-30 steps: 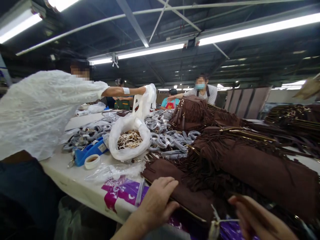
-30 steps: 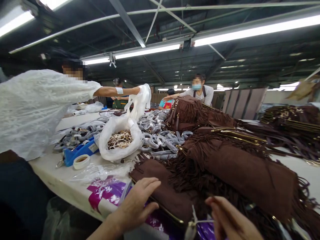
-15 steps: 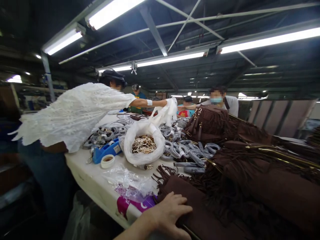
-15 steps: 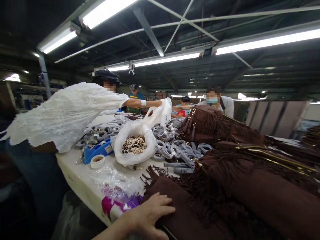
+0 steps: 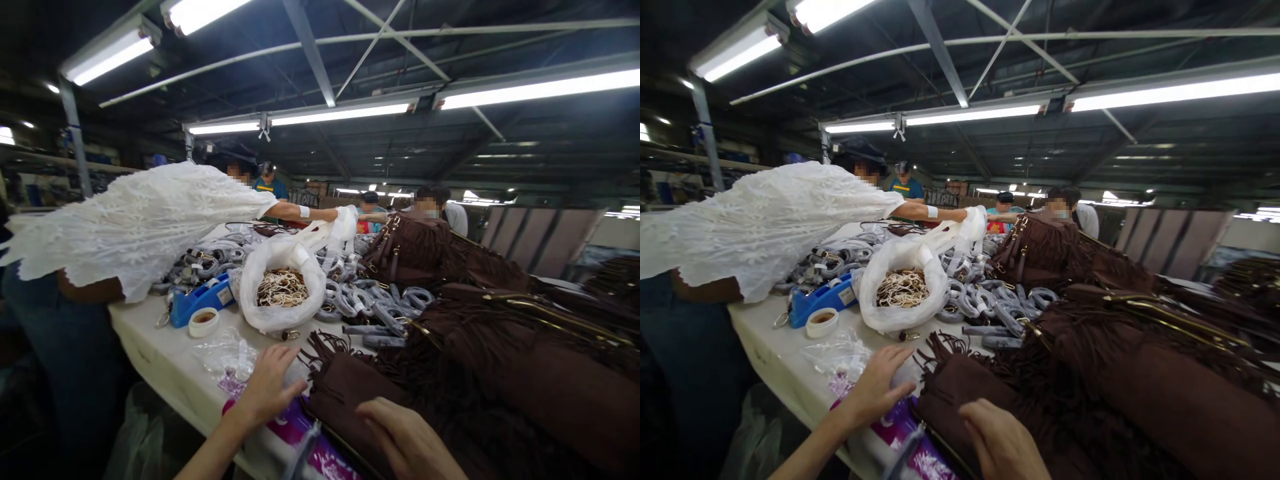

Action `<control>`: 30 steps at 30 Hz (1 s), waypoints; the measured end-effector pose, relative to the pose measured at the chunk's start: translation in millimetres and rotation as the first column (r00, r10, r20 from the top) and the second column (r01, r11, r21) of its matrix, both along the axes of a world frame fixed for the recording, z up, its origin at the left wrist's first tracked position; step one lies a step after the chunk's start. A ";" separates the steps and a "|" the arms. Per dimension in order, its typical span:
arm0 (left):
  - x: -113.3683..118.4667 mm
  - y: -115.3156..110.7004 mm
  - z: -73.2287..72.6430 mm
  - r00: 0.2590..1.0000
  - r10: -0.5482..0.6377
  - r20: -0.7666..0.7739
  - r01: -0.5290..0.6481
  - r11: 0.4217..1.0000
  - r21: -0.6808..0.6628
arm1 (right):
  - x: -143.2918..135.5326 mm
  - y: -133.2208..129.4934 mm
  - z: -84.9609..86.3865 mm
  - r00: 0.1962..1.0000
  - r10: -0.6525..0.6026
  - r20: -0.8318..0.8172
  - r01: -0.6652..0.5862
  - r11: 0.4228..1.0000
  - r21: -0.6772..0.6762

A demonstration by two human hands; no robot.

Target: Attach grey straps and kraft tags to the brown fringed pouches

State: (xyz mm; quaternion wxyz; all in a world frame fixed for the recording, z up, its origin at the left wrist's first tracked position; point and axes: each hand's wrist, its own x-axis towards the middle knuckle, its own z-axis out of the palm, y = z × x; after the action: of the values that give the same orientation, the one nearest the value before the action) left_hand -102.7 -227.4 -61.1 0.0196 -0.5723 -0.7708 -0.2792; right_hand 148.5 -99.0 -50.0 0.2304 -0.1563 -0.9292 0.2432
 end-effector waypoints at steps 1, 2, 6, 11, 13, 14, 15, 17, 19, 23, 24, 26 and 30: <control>3.4 3.4 -5.3 0.999 0.038 -0.005 -0.038 0.999 -0.021 | -22.7 -1.0 3.4 0.999 0.021 0.037 -0.023 0.999 0.050; 7.0 6.6 -9.3 0.997 0.072 -0.008 -0.072 0.997 -0.032 | -44.9 -1.5 6.1 0.996 0.015 0.087 -0.024 0.995 0.100; 14.8 13.4 -14.7 0.992 0.126 0.007 -0.126 0.991 -0.037 | -112.4 1.2 6.1 0.936 -0.135 0.324 0.017 0.939 0.343; 18.8 17.6 -13.9 0.984 0.174 -0.049 -0.176 0.984 -0.040 | -142.2 8.6 0.6 0.889 -0.154 0.430 -0.052 0.901 0.431; 20.9 22.9 -14.7 0.980 0.177 -0.089 -0.183 0.981 -0.064 | -144.5 10.9 3.5 0.884 -0.143 0.446 -0.082 0.890 0.448; 21.0 25.9 -15.9 0.980 0.172 -0.102 -0.181 0.980 -0.081 | -144.9 12.1 6.0 0.880 -0.135 0.455 -0.096 0.888 0.449; 20.4 28.9 -17.6 0.979 0.169 -0.113 -0.180 0.979 -0.095 | -144.9 13.7 9.0 0.876 -0.126 0.465 -0.109 0.889 0.446; 16.3 33.7 -22.4 0.975 0.178 -0.133 -0.193 0.976 -0.105 | -143.5 19.3 16.1 0.868 -0.109 0.484 -0.129 0.893 0.431; 9.9 36.4 -27.6 0.969 0.189 -0.156 -0.204 0.975 -0.088 | -137.9 29.8 24.4 0.865 -0.108 0.490 -0.125 0.900 0.418; 0.9 36.4 -31.9 0.969 0.161 -0.190 -0.182 0.978 -0.101 | -103.2 67.5 45.7 0.880 -0.187 0.437 -0.014 0.908 0.418; 0.5 35.6 -30.9 0.969 0.158 -0.190 -0.181 0.977 -0.111 | -89.7 78.6 51.6 0.883 -0.218 0.415 0.024 0.905 0.424; 0.6 33.2 -26.6 0.972 0.155 -0.174 -0.179 0.975 -0.129 | -59.8 98.4 61.5 0.908 -0.247 0.338 0.104 0.915 0.390; -5.8 31.5 -12.3 0.996 0.088 -0.018 -0.089 0.992 -0.084 | -6.8 110.3 61.6 0.968 -0.236 0.085 0.248 0.951 -0.182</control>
State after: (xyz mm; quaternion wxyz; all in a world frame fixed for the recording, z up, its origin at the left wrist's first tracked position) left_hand -108.5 -195.9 -73.4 0.0131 -0.5400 -0.8063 -0.2409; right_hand 141.7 11.3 11.5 0.2133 -0.2980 -0.8820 0.2963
